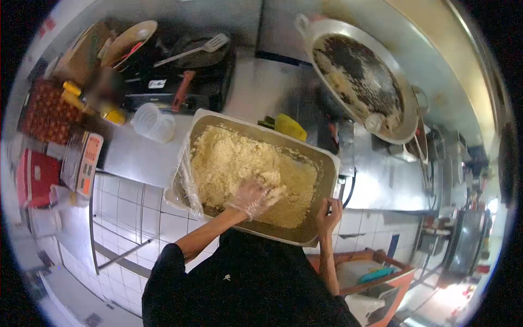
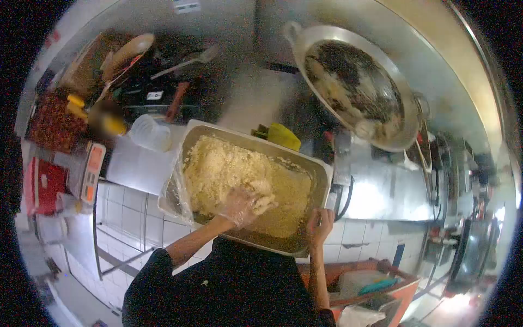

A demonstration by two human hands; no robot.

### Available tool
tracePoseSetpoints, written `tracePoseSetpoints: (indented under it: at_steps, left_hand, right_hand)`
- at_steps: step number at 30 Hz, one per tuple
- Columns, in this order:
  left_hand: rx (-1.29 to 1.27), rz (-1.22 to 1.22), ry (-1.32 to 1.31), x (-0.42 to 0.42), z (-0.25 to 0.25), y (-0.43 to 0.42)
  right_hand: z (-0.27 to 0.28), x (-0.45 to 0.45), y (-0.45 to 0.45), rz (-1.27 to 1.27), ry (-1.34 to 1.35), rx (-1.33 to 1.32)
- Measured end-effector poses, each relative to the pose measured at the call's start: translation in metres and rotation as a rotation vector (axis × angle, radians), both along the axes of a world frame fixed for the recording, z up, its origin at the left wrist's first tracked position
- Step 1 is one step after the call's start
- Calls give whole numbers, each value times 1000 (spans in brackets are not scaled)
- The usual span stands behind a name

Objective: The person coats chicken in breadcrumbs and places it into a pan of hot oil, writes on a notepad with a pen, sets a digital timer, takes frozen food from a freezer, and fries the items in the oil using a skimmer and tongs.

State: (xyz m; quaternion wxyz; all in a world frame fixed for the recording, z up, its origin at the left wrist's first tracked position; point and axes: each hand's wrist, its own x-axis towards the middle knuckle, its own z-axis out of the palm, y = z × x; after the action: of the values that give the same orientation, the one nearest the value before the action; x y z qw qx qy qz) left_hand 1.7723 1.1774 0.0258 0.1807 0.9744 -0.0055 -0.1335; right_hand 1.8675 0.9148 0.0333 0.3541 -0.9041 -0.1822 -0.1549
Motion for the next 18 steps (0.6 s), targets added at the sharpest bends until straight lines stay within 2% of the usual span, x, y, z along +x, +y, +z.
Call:
tracePoseSetpoints:
  at_steps: [1,2,4,5,6,7,9,10,11,12,14,15,16,17,18]
  left_hand:
    - [4,-36,1,0,-24,-2]
    - [55,-107,-134,1,-69,-2]
    - [110,-262,-384,10,-60,0]
    - [114,-343,-493,13,-27,-1]
    - [66,-193,-322,16,-48,-2]
    - [27,-37,-147,18,-74,2]
    - [27,41,173,36,-78,11]
    - [92,10,10,37,-71,7]
    - [163,-19,-154,42,-54,7]
    - [185,-25,-173,53,-32,12]
    - [17,16,-41,64,34,14]
    - [35,34,-45,69,88,2]
    - [34,109,75,82,153,-14]
    - [30,189,198,95,191,-23]
    - [83,116,55,104,196,-16]
  right_hand:
    - [4,-4,-2,2,42,-4]
    - [1,-5,-4,-17,59,49]
    - [-13,-6,-17,-87,35,163]
    - [-15,-2,-23,-111,20,267]
    - [11,-3,-20,-129,64,388]
    - [-12,3,-41,-224,82,389]
    - [-20,9,-72,-377,182,473]
    - [-30,10,-91,-439,180,546]
    - [-44,14,-109,-494,181,627]
    - [-62,15,-133,-522,170,589]
    - [-80,12,-174,-581,192,570]
    - [-83,9,-191,-609,221,584]
    - [-95,7,-210,-636,282,611]
    - [-109,4,-228,-661,350,635]
    - [-121,2,-241,-665,364,640]
